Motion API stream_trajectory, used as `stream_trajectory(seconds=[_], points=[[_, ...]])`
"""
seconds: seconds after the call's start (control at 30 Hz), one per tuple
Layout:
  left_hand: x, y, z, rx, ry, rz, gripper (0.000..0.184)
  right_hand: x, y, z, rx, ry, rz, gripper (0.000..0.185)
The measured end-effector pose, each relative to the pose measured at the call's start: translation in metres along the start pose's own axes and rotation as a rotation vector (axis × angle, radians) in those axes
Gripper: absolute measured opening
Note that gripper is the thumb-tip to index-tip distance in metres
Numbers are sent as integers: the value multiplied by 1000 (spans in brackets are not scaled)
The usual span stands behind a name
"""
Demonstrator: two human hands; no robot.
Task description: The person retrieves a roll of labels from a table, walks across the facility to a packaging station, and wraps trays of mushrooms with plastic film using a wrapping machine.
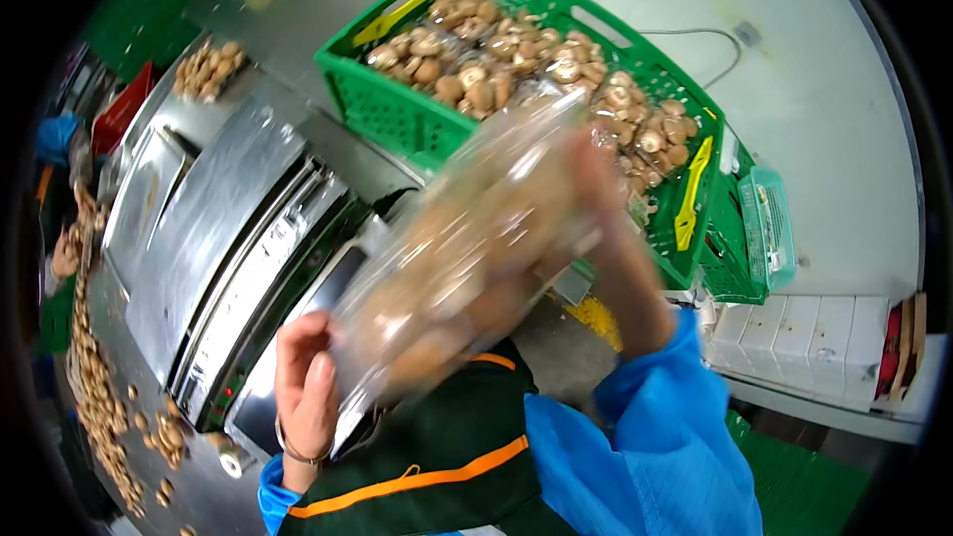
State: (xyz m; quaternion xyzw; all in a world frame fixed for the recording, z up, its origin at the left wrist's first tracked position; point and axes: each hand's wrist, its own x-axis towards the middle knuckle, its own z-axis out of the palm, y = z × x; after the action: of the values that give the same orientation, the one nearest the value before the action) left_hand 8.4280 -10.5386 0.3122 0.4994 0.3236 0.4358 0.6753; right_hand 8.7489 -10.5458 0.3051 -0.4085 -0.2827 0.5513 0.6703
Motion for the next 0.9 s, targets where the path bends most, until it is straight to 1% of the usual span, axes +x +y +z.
stream_trajectory(seconds=[0.03, 0.07, 0.13, 0.17, 0.23, 0.27, 0.3, 0.33, 0.37, 0.4, 0.47, 0.5, 0.53, 0.57, 0.6, 0.63, 0.67, 0.7, 0.73, 0.8, 0.83, 0.87, 0.9], points=[[1, -2, -6, 78, -18, -6, 18, 18, -38, -33, 94, 38, -31, 46], [2, -8, -14, 156, -34, -11, 19, 26, -83, -34, 72, 49, 37, 55], [7, -27, -18, 121, 113, -104, 15, 46, -132, -101, -178, 167, 236, 56], [8, -32, -17, 95, 156, -132, 15, 51, -137, -134, -391, 219, 329, 56], [15, -35, -8, 70, 209, -145, 16, 65, -120, -199, -819, 310, 506, 56], [18, -32, 0, 71, 222, -136, 16, 66, -95, -195, -969, 349, 509, 58], [21, -31, 4, 74, 236, -127, 16, 71, -68, -205, -891, 253, 608, 63], [22, -32, 4, 81, 244, -128, 17, 78, -43, -198, -903, 453, 759, 65], [23, -32, 0, 90, 250, -128, 17, 87, -17, -208, -948, 447, 653, 65], [22, -31, -5, 99, 257, -129, 18, 85, -15, -218, -1089, 490, 613, 65], [18, -30, -20, 109, 330, -138, 17, 77, -24, -194, -1380, 557, 516, 67], [16, -30, -25, 99, 376, -131, 16, 71, -20, -211, -1532, 574, 417, 66], [13, -29, -31, 91, 428, -118, 15, 63, -16, -207, -1584, 602, 191, 56], [10, -30, -38, 95, 473, -122, 15, 59, -14, -204, -1828, 453, -110, 44], [5, -30, -45, 107, 538, -115, 14, 56, -10, -197, -1895, 409, -133, 38], [3, -30, -51, 96, 599, -104, 15, 55, 2, -181, -1519, 384, 43, 46], [0, -28, -59, 111, 630, -125, 14, 40, 50, -262, -2216, 126, -126, 58], [-1, -25, -64, 138, 635, -140, 15, 42, 58, -234, -2255, 145, -130, 60], [-4, -29, -71, 101, 670, -110, 14, 56, 50, -211, -2291, 137, 136, 62], [-14, -32, -87, 120, 726, -84, 10, 73, 20, -140, -2510, 211, 392, 62], [-21, -31, -97, 143, 768, -58, 9, 97, 10, -116, -2495, 170, -74, 56], [-31, -29, -105, 169, 813, -38, 7, 120, 2, -92, -2402, 119, -521, 51], [-40, -27, -112, 200, 850, -25, 6, 148, -1, -42, -2005, 88, -556, 47]])
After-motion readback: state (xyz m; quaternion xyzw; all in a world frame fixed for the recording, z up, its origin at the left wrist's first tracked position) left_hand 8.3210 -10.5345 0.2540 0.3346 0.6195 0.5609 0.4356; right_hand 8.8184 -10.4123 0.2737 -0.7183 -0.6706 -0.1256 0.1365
